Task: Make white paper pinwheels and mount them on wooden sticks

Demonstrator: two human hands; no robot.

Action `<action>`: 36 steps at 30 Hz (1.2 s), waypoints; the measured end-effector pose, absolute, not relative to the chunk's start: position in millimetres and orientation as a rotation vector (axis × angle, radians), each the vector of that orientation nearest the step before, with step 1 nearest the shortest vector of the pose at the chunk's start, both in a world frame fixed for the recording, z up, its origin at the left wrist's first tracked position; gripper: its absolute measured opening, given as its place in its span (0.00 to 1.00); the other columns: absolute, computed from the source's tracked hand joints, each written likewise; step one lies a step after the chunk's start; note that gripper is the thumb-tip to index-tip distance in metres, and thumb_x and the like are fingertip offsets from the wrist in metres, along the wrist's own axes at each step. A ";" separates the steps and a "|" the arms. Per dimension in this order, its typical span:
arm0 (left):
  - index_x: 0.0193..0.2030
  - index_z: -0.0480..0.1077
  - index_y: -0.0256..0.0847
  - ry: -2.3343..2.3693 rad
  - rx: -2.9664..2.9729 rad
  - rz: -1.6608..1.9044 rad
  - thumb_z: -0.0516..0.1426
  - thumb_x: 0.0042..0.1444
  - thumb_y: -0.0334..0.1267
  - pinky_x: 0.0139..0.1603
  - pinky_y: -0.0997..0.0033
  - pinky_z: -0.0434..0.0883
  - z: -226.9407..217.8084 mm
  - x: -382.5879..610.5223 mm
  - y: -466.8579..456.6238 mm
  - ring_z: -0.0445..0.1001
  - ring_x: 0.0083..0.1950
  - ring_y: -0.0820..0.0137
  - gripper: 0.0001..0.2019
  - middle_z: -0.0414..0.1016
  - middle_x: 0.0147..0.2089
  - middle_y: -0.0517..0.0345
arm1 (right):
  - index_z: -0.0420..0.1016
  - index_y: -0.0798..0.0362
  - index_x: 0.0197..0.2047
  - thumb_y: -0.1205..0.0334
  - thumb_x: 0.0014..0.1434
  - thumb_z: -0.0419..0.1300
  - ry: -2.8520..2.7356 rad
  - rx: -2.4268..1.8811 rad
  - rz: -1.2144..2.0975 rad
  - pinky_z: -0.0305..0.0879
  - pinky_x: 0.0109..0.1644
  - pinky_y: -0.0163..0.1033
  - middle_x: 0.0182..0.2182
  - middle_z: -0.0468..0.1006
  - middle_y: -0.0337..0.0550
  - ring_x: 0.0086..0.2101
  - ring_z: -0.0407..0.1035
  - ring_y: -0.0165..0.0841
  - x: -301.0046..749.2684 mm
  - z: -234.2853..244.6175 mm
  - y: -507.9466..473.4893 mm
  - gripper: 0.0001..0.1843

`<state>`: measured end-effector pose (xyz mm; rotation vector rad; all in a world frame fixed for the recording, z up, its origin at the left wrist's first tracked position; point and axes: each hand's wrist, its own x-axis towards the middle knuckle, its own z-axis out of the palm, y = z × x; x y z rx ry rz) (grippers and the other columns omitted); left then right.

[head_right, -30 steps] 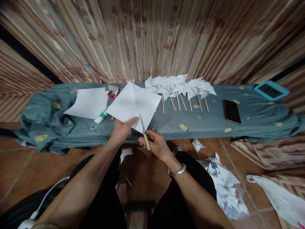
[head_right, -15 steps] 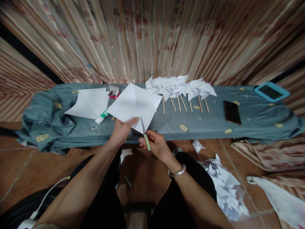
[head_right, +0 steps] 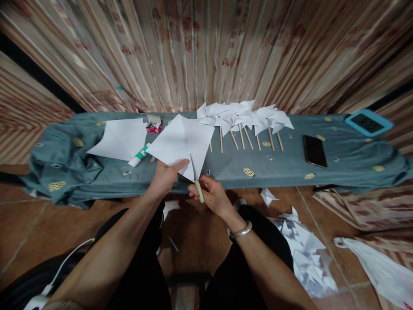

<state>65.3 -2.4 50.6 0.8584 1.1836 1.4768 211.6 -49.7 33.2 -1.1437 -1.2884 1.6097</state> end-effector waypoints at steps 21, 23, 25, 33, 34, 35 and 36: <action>0.37 0.75 0.36 1.229 0.946 1.443 0.67 0.34 0.37 0.41 0.67 0.72 50.1 63.7 -5.9 0.75 0.36 0.67 0.19 0.79 0.36 0.54 | 0.72 0.53 0.30 0.44 0.45 0.70 -1.262 -1.162 1.612 0.62 0.26 0.33 0.22 0.77 0.38 0.21 0.66 0.26 210.2 38.2 -48.6 0.21; 0.36 0.75 0.35 1.227 0.952 1.442 0.67 0.33 0.37 0.40 0.68 0.72 49.9 64.0 -6.4 0.74 0.35 0.67 0.18 0.79 0.35 0.55 | 0.71 0.53 0.29 0.44 0.44 0.70 -1.251 -1.169 1.611 0.62 0.26 0.33 0.22 0.77 0.38 0.21 0.66 0.26 209.5 40.7 -48.3 0.21; 0.34 0.74 0.35 1.235 0.953 1.441 0.67 0.33 0.37 0.39 0.68 0.71 49.4 64.3 -6.5 0.74 0.34 0.68 0.18 0.78 0.35 0.55 | 0.71 0.52 0.29 0.45 0.44 0.71 -1.246 -1.168 1.615 0.62 0.26 0.33 0.22 0.77 0.37 0.21 0.66 0.26 208.7 42.1 -48.0 0.21; 0.33 0.74 0.36 1.239 0.941 1.444 0.66 0.35 0.39 0.40 0.68 0.72 50.5 64.0 -6.1 0.74 0.35 0.67 0.16 0.79 0.34 0.54 | 0.72 0.53 0.30 0.44 0.44 0.70 -1.246 -1.182 1.611 0.62 0.26 0.33 0.22 0.77 0.38 0.21 0.66 0.26 209.3 37.4 -49.2 0.22; 0.33 0.74 0.36 1.239 0.936 1.453 0.66 0.35 0.39 0.40 0.68 0.72 50.4 64.0 -6.0 0.74 0.36 0.67 0.16 0.79 0.35 0.54 | 0.72 0.53 0.30 0.44 0.45 0.70 -1.253 -1.180 1.611 0.62 0.26 0.32 0.22 0.77 0.37 0.21 0.66 0.25 209.6 36.8 -49.4 0.22; 0.34 0.75 0.36 1.239 0.934 1.457 0.66 0.35 0.38 0.40 0.68 0.72 50.1 64.1 -5.8 0.74 0.36 0.66 0.16 0.79 0.35 0.54 | 0.72 0.53 0.30 0.44 0.45 0.70 -1.262 -1.177 1.613 0.62 0.26 0.32 0.22 0.77 0.37 0.21 0.66 0.25 209.9 36.2 -49.5 0.21; 0.34 0.75 0.36 1.241 0.933 1.458 0.66 0.35 0.38 0.41 0.68 0.72 49.8 64.1 -5.7 0.74 0.36 0.66 0.16 0.79 0.35 0.54 | 0.72 0.52 0.30 0.44 0.45 0.70 -1.270 -1.174 1.615 0.62 0.26 0.32 0.23 0.77 0.37 0.21 0.66 0.25 210.1 35.8 -49.5 0.21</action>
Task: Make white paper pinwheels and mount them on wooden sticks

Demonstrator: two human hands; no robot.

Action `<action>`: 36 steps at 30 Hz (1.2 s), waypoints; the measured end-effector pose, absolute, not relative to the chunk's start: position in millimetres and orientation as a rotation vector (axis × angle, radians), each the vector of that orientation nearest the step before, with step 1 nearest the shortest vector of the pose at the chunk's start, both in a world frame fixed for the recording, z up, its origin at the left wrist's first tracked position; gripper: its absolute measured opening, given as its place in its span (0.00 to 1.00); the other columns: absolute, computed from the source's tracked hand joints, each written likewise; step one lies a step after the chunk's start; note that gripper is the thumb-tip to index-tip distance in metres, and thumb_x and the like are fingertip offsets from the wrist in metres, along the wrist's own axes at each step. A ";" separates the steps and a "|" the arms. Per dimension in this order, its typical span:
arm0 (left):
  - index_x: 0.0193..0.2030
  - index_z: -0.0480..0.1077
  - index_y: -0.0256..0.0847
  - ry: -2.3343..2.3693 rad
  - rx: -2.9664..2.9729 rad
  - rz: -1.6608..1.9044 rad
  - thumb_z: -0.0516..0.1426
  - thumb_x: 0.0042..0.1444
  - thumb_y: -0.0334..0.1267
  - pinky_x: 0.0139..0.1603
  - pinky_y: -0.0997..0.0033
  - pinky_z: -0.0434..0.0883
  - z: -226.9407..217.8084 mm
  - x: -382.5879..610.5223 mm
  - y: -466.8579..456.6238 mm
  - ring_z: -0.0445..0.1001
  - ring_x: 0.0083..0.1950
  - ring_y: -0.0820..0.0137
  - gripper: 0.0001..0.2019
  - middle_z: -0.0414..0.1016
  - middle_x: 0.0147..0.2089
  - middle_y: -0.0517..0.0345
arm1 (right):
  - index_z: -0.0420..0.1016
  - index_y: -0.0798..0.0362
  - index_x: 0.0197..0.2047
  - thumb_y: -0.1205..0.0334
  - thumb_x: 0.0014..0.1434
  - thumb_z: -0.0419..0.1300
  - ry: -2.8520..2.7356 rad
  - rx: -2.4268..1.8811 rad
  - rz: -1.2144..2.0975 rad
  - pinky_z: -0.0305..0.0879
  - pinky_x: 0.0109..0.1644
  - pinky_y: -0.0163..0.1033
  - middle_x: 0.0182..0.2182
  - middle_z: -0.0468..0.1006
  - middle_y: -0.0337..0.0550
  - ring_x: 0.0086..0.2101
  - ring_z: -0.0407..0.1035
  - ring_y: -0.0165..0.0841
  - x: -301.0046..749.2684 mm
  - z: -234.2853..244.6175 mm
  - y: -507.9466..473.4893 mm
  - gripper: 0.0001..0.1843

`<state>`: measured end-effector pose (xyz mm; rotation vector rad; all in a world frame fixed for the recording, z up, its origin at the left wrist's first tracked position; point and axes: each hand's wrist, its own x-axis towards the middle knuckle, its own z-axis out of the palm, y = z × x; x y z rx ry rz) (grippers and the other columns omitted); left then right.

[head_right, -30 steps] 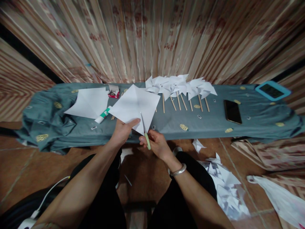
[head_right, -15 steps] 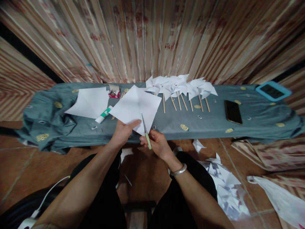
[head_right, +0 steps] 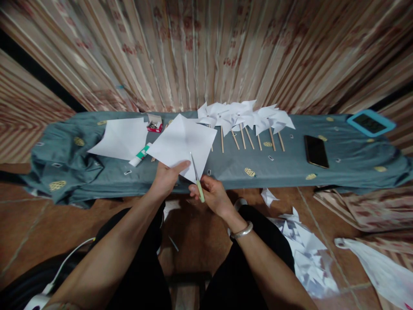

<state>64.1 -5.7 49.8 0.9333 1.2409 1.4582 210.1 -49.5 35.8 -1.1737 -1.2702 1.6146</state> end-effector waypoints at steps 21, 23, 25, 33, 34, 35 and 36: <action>0.41 0.74 0.37 1.262 0.935 1.533 0.67 0.35 0.38 0.51 0.62 0.71 47.3 53.7 1.0 0.77 0.43 0.62 0.22 0.80 0.38 0.53 | 0.75 0.54 0.43 0.45 0.46 0.70 -1.330 -1.146 1.739 0.62 0.27 0.32 0.27 0.78 0.38 0.25 0.68 0.27 222.0 30.6 -51.8 0.26; 0.43 0.74 0.38 1.284 0.940 1.570 0.67 0.35 0.37 0.52 0.61 0.71 48.5 46.5 3.1 0.77 0.44 0.60 0.23 0.79 0.38 0.53 | 0.75 0.54 0.45 0.48 0.45 0.72 -1.351 -1.154 1.812 0.63 0.29 0.32 0.28 0.77 0.38 0.27 0.68 0.27 231.5 34.8 -52.3 0.27; 0.44 0.74 0.38 1.292 0.941 1.572 0.67 0.35 0.37 0.50 0.60 0.72 50.8 39.3 3.5 0.77 0.44 0.59 0.25 0.79 0.37 0.52 | 0.76 0.54 0.42 0.51 0.43 0.73 -1.373 -1.174 1.923 0.62 0.29 0.31 0.27 0.77 0.37 0.27 0.68 0.25 243.1 39.2 -51.7 0.25; 0.29 0.75 0.38 1.319 1.154 1.295 0.65 0.38 0.40 0.35 0.62 0.72 46.2 24.4 -4.7 0.75 0.29 0.62 0.10 0.76 0.27 0.53 | 0.77 0.52 0.40 0.46 0.42 0.73 -1.158 -1.303 1.543 0.62 0.26 0.32 0.27 0.79 0.39 0.24 0.69 0.26 276.0 41.4 -34.3 0.26; 0.24 0.75 0.38 1.333 1.204 1.229 0.64 0.39 0.40 0.33 0.63 0.71 44.2 24.5 -5.2 0.74 0.27 0.62 0.08 0.75 0.24 0.53 | 0.77 0.52 0.40 0.45 0.42 0.72 -1.118 -1.284 1.462 0.62 0.26 0.32 0.28 0.79 0.39 0.25 0.69 0.27 276.3 42.9 -31.5 0.26; 0.20 0.73 0.38 1.347 1.253 1.166 0.63 0.40 0.41 0.31 0.65 0.70 42.6 25.3 -5.5 0.73 0.25 0.63 0.08 0.74 0.22 0.53 | 0.77 0.51 0.40 0.44 0.42 0.72 -1.085 -1.260 1.406 0.62 0.26 0.32 0.28 0.79 0.39 0.25 0.69 0.27 275.9 44.7 -29.1 0.26; 0.16 0.72 0.39 1.362 1.293 1.110 0.62 0.40 0.41 0.29 0.67 0.68 41.6 26.7 -5.8 0.72 0.24 0.65 0.10 0.73 0.21 0.54 | 0.77 0.51 0.40 0.43 0.42 0.72 -1.056 -1.237 1.372 0.62 0.26 0.32 0.29 0.79 0.39 0.25 0.69 0.27 274.6 46.6 -27.1 0.26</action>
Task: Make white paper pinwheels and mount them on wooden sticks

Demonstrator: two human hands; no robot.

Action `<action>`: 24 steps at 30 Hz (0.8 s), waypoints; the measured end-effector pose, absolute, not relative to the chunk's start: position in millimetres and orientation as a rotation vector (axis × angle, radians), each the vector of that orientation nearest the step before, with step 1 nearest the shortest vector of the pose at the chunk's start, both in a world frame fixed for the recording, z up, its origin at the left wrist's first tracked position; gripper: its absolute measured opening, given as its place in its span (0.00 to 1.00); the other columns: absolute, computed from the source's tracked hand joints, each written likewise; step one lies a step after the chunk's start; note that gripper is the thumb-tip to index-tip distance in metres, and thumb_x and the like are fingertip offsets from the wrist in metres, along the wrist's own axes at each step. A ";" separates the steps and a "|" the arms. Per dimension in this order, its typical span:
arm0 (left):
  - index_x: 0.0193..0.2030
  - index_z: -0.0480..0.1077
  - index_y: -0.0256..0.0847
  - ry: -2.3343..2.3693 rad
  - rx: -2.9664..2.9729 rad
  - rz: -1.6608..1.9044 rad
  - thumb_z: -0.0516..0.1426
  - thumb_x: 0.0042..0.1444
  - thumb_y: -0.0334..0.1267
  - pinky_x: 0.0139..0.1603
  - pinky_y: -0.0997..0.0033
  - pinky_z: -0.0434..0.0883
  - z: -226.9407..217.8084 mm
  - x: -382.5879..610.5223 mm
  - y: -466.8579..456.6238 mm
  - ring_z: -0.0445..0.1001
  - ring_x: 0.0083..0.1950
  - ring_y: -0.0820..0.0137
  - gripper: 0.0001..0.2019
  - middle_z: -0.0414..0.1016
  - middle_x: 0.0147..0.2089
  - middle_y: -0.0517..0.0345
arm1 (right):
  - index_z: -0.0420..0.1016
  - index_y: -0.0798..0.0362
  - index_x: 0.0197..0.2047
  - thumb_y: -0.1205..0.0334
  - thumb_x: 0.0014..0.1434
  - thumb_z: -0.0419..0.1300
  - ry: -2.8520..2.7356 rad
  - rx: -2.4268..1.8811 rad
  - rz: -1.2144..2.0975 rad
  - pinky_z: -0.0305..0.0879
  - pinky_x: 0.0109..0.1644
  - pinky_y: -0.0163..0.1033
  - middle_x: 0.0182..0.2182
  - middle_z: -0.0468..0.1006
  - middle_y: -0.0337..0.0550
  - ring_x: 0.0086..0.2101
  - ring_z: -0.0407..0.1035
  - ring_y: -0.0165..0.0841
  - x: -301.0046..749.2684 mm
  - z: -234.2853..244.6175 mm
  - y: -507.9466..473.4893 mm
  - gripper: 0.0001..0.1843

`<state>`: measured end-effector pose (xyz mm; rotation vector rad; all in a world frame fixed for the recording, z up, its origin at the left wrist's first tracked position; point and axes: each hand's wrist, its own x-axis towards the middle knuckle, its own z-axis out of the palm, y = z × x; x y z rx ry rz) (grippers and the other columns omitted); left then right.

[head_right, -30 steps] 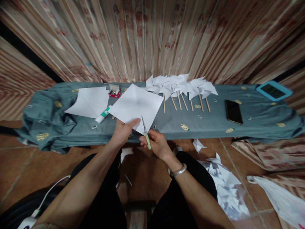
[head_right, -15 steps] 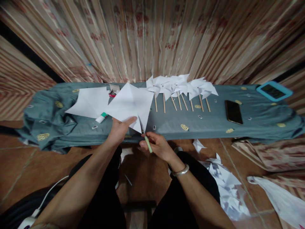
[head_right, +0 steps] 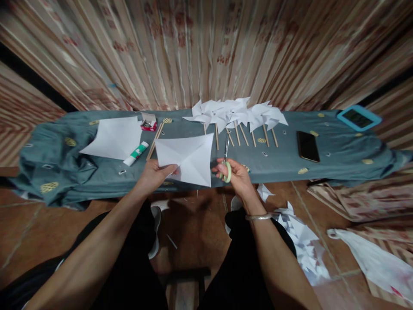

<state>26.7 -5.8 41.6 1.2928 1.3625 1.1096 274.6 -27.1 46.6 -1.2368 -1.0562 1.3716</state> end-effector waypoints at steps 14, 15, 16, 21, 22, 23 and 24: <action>0.22 0.77 0.36 1.336 1.064 1.018 0.67 0.33 0.40 0.23 0.75 0.62 53.0 40.8 -7.0 0.67 0.22 0.74 0.10 0.74 0.21 0.62 | 0.76 0.53 0.29 0.58 0.30 0.77 -0.775 -1.121 1.393 0.67 0.32 0.33 0.23 0.79 0.32 0.23 0.69 0.26 252.4 43.5 -20.7 0.21; 0.24 0.78 0.37 1.301 1.018 1.063 0.68 0.32 0.40 0.25 0.75 0.64 53.4 40.5 -6.3 0.68 0.23 0.74 0.11 0.76 0.22 0.61 | 0.76 0.53 0.29 0.58 0.30 0.77 -0.743 -1.119 1.378 0.66 0.31 0.32 0.23 0.79 0.32 0.24 0.69 0.26 252.7 43.9 -20.0 0.21; 0.27 0.79 0.37 1.255 0.957 1.119 0.69 0.32 0.41 0.27 0.75 0.66 54.1 40.8 -5.9 0.70 0.25 0.73 0.13 0.77 0.24 0.60 | 0.76 0.53 0.28 0.58 0.30 0.77 -0.705 -1.124 1.358 0.65 0.29 0.31 0.22 0.78 0.32 0.23 0.68 0.25 253.1 44.5 -19.1 0.21; 0.34 0.78 0.39 0.976 0.615 1.229 0.71 0.32 0.40 0.39 0.75 0.71 56.0 50.1 -12.4 0.76 0.34 0.74 0.19 0.80 0.33 0.58 | 0.73 0.53 0.24 0.61 0.29 0.77 -0.530 -1.116 1.287 0.56 0.21 0.27 0.20 0.75 0.29 0.20 0.63 0.21 253.5 48.6 -12.7 0.20; 0.32 0.77 0.38 0.936 0.582 1.210 0.72 0.33 0.39 0.40 0.76 0.71 55.2 53.2 -14.7 0.76 0.34 0.74 0.17 0.80 0.33 0.59 | 0.72 0.53 0.23 0.61 0.28 0.77 -0.519 -1.107 1.278 0.57 0.22 0.27 0.19 0.74 0.29 0.20 0.63 0.21 252.9 49.2 -11.6 0.20; 0.30 0.76 0.38 0.908 0.559 1.189 0.72 0.33 0.38 0.40 0.76 0.71 53.9 56.4 -16.8 0.76 0.34 0.75 0.16 0.80 0.33 0.60 | 0.71 0.53 0.23 0.61 0.28 0.76 -0.512 -1.102 1.270 0.57 0.22 0.28 0.19 0.73 0.28 0.20 0.63 0.21 251.9 49.5 -10.8 0.20; 0.30 0.75 0.38 0.890 0.541 1.170 0.71 0.34 0.36 0.41 0.75 0.71 52.5 59.8 -18.7 0.76 0.35 0.75 0.15 0.80 0.33 0.60 | 0.70 0.53 0.23 0.62 0.28 0.76 -0.511 -1.102 1.264 0.57 0.22 0.28 0.19 0.73 0.28 0.19 0.62 0.21 250.5 49.6 -10.3 0.20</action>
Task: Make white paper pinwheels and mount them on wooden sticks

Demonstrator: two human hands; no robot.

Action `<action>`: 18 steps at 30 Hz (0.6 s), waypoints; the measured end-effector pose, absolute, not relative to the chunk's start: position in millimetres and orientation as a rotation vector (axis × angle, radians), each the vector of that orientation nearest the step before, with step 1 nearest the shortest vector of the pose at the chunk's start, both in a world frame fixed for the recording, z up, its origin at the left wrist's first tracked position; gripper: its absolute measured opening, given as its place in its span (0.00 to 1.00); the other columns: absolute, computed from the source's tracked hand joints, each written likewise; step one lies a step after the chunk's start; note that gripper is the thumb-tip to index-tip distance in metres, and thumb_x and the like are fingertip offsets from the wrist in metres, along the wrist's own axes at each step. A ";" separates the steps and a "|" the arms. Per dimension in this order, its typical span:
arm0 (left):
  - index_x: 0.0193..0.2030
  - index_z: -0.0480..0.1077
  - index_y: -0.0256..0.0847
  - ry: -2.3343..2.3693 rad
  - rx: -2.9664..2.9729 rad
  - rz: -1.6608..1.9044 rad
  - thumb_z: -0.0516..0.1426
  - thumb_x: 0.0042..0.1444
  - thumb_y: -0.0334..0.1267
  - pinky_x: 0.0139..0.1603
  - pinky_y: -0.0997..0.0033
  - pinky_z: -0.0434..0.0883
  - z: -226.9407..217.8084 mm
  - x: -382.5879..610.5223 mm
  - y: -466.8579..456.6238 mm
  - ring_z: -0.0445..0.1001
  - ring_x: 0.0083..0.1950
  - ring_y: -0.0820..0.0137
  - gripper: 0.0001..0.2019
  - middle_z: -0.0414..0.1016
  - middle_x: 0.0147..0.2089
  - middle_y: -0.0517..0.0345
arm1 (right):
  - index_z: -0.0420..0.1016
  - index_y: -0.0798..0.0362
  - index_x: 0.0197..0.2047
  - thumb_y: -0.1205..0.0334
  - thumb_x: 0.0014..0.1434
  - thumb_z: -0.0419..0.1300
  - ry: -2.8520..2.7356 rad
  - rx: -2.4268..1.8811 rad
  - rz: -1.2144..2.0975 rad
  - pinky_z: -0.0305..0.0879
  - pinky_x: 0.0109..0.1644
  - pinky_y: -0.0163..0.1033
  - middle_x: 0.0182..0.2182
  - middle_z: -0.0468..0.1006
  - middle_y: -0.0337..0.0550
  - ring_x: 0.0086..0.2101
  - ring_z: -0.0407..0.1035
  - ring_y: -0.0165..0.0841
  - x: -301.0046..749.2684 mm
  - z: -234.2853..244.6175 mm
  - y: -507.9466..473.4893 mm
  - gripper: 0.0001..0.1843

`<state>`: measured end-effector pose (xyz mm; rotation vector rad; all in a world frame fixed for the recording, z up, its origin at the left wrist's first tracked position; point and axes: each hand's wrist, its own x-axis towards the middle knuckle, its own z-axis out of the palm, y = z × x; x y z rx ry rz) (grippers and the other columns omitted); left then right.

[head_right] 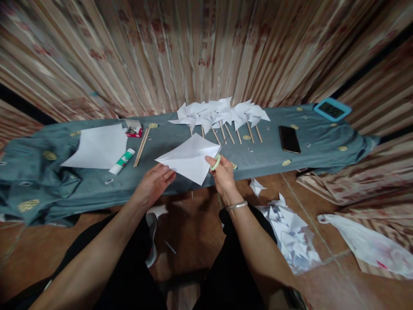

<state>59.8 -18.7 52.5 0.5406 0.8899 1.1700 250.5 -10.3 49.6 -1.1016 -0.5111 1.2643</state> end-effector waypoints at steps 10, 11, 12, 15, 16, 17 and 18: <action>0.41 0.75 0.37 0.981 0.330 1.383 0.66 0.46 0.27 0.49 0.64 0.76 58.3 76.2 -13.3 0.80 0.39 0.67 0.14 0.81 0.39 0.56 | 0.70 0.53 0.25 0.51 0.34 0.76 -0.727 -1.112 1.353 0.57 0.24 0.29 0.20 0.73 0.30 0.21 0.62 0.22 231.9 44.1 -18.5 0.22; 0.42 0.75 0.37 0.997 0.324 1.410 0.66 0.46 0.26 0.49 0.64 0.76 60.9 74.4 -11.5 0.80 0.40 0.67 0.15 0.81 0.40 0.56 | 0.69 0.53 0.25 0.48 0.35 0.75 -0.793 -1.127 1.355 0.56 0.24 0.30 0.19 0.71 0.30 0.20 0.61 0.22 232.8 44.3 -20.0 0.23; 0.43 0.75 0.37 1.005 0.325 1.436 0.65 0.47 0.26 0.49 0.65 0.77 63.5 71.8 -9.6 0.80 0.42 0.66 0.15 0.81 0.40 0.55 | 0.69 0.53 0.25 0.45 0.37 0.74 -0.866 -1.145 1.368 0.55 0.24 0.30 0.18 0.71 0.31 0.20 0.60 0.23 234.2 44.6 -22.1 0.24; 0.45 0.75 0.38 1.012 0.342 1.524 0.63 0.50 0.25 0.50 0.66 0.77 70.6 61.1 -3.3 0.79 0.47 0.65 0.15 0.81 0.44 0.54 | 0.73 0.53 0.34 0.39 0.40 0.70 -1.108 -1.188 1.510 0.59 0.27 0.32 0.24 0.76 0.36 0.24 0.66 0.26 239.4 45.2 -31.8 0.28; 0.45 0.75 0.39 1.013 0.347 1.550 0.63 0.50 0.25 0.50 0.66 0.77 72.5 56.9 -1.3 0.79 0.48 0.65 0.14 0.81 0.45 0.54 | 0.73 0.53 0.38 0.38 0.42 0.69 -1.194 -1.183 1.581 0.60 0.29 0.33 0.27 0.78 0.39 0.26 0.68 0.27 241.0 45.2 -36.0 0.30; 0.45 0.75 0.39 1.017 0.349 1.572 0.62 0.51 0.25 0.51 0.66 0.76 74.1 52.8 0.6 0.78 0.49 0.65 0.14 0.81 0.46 0.54 | 0.73 0.53 0.41 0.38 0.44 0.68 -1.278 -1.167 1.650 0.61 0.30 0.34 0.29 0.79 0.41 0.28 0.68 0.28 242.3 45.1 -40.3 0.31; 0.45 0.75 0.40 1.023 0.347 1.590 0.62 0.51 0.25 0.51 0.65 0.76 75.5 48.9 2.2 0.78 0.51 0.64 0.14 0.81 0.47 0.54 | 0.73 0.53 0.43 0.37 0.45 0.68 -1.348 -1.152 1.704 0.62 0.32 0.35 0.31 0.79 0.42 0.29 0.69 0.29 243.3 44.8 -44.4 0.31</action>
